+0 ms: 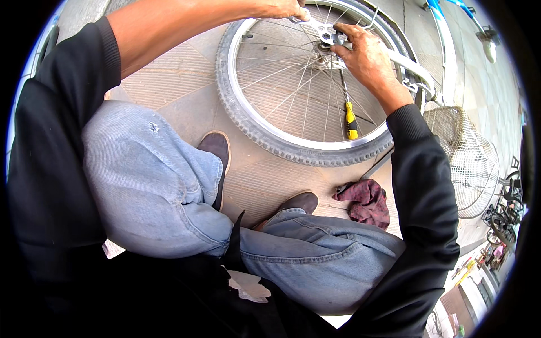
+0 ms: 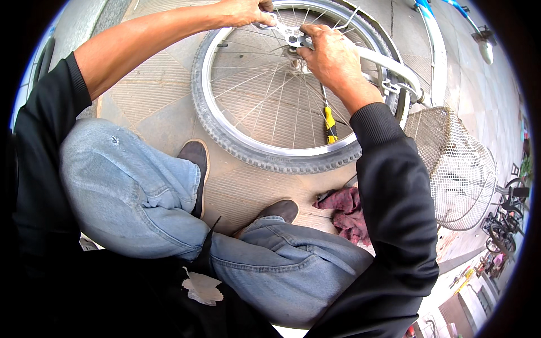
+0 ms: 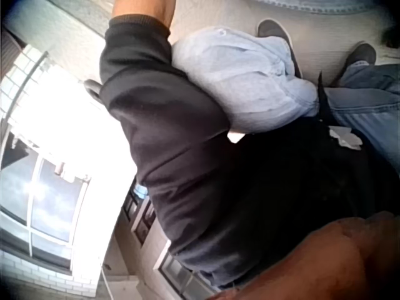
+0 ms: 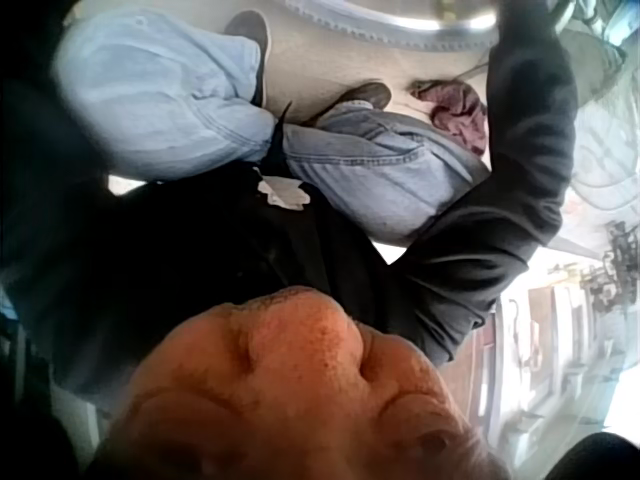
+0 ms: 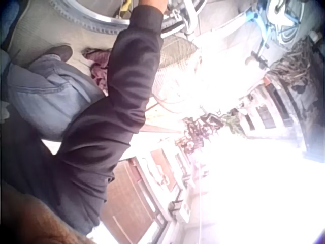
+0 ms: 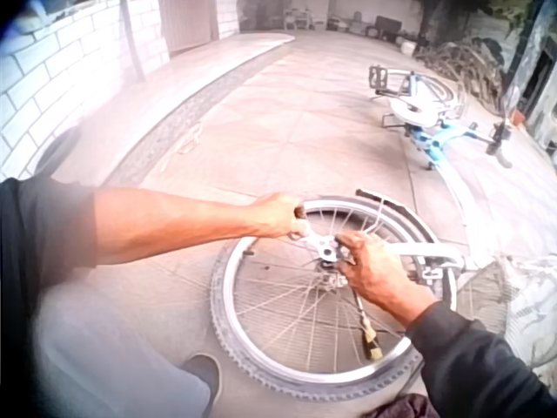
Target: The person sits on the ground and uses a multi-tool to adjust the hub and spokes of a bicycle wheel. They manipulate the tool around the central hub area, tightening or loosening components while holding the wheel steady.
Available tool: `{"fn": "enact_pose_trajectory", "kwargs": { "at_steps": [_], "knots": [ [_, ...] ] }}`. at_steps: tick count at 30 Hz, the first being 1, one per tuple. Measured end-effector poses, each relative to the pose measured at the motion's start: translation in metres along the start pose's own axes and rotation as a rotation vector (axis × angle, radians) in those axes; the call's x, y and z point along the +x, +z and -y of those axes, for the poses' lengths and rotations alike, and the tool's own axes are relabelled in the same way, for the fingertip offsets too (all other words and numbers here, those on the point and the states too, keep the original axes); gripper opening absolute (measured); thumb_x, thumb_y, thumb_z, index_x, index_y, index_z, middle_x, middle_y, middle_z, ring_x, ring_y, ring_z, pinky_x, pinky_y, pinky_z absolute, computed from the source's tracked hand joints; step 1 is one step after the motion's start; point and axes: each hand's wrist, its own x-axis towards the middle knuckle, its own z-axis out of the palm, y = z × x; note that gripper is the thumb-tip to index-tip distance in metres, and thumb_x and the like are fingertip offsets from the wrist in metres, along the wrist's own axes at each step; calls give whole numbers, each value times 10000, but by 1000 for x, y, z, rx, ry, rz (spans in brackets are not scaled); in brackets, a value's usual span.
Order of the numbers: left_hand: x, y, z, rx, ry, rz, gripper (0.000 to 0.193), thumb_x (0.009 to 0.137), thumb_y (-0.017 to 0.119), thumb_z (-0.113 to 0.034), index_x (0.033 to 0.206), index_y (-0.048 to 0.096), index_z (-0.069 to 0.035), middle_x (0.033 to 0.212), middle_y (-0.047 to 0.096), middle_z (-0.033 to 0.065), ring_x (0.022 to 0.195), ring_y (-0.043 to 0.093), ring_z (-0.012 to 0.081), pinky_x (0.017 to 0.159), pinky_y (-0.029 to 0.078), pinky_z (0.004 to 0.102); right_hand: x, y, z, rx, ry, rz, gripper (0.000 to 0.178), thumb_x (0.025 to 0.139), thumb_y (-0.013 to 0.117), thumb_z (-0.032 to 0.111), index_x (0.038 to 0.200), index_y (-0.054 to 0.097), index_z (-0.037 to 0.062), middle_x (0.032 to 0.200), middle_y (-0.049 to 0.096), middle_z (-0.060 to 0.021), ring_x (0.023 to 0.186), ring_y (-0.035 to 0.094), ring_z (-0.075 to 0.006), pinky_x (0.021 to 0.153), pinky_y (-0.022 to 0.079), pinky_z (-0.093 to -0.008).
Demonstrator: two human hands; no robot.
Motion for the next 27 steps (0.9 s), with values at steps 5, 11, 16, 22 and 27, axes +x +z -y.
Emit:
{"fn": "enact_pose_trajectory", "kwargs": {
  "at_steps": [5, 11, 16, 22, 27],
  "knots": [
    [2, -4, -6, 81, 13, -38, 391, 690, 745, -328, 990, 741, -79, 885, 721, 171, 839, 696, 291, 761, 541, 405, 0, -1, 2, -77, -20, -37, 418, 856, 727, 293, 1239, 663, 137, 1115, 677, -113, 1051, 657, -280, 910, 532, -401],
    [8, 0, -10, 73, 25, -47, 390, 709, 760, -301, 1038, 748, -93, 927, 724, 178, 879, 697, 298, 778, 541, 410, -2, -3, 9, -116, -19, -52, 397, 844, 734, 298, 1193, 683, 116, 1083, 679, -119, 1046, 654, -281, 906, 530, -404],
    [10, -3, -20, 53, -37, 2, 379, 721, 766, -252, 1060, 741, -84, 949, 725, 181, 893, 700, 292, 797, 543, 393, -6, -3, 9, -128, -12, -73, 382, 834, 738, 303, 1156, 695, 102, 1059, 680, -125, 1030, 654, -287, 900, 528, -405],
    [30, 24, 21, -42, 96, -292, 363, 738, 757, -203, 1044, 731, -11, 841, 718, 191, 768, 692, 293, 714, 544, 390, -6, -1, 18, -102, 19, -50, 365, 840, 734, 307, 1122, 698, 79, 1039, 682, -135, 1036, 650, -294, 900, 523, -410],
    [33, 25, 25, -521, -266, 60, 194, 862, 618, -171, 776, 673, -5, 683, 657, 124, 608, 627, 217, 510, 476, 317, -8, 2, 18, -90, 44, -34, 365, 847, 733, 305, 1129, 696, 76, 1045, 678, -158, 1055, 643, -306, 911, 515, -410]
  ]
}}
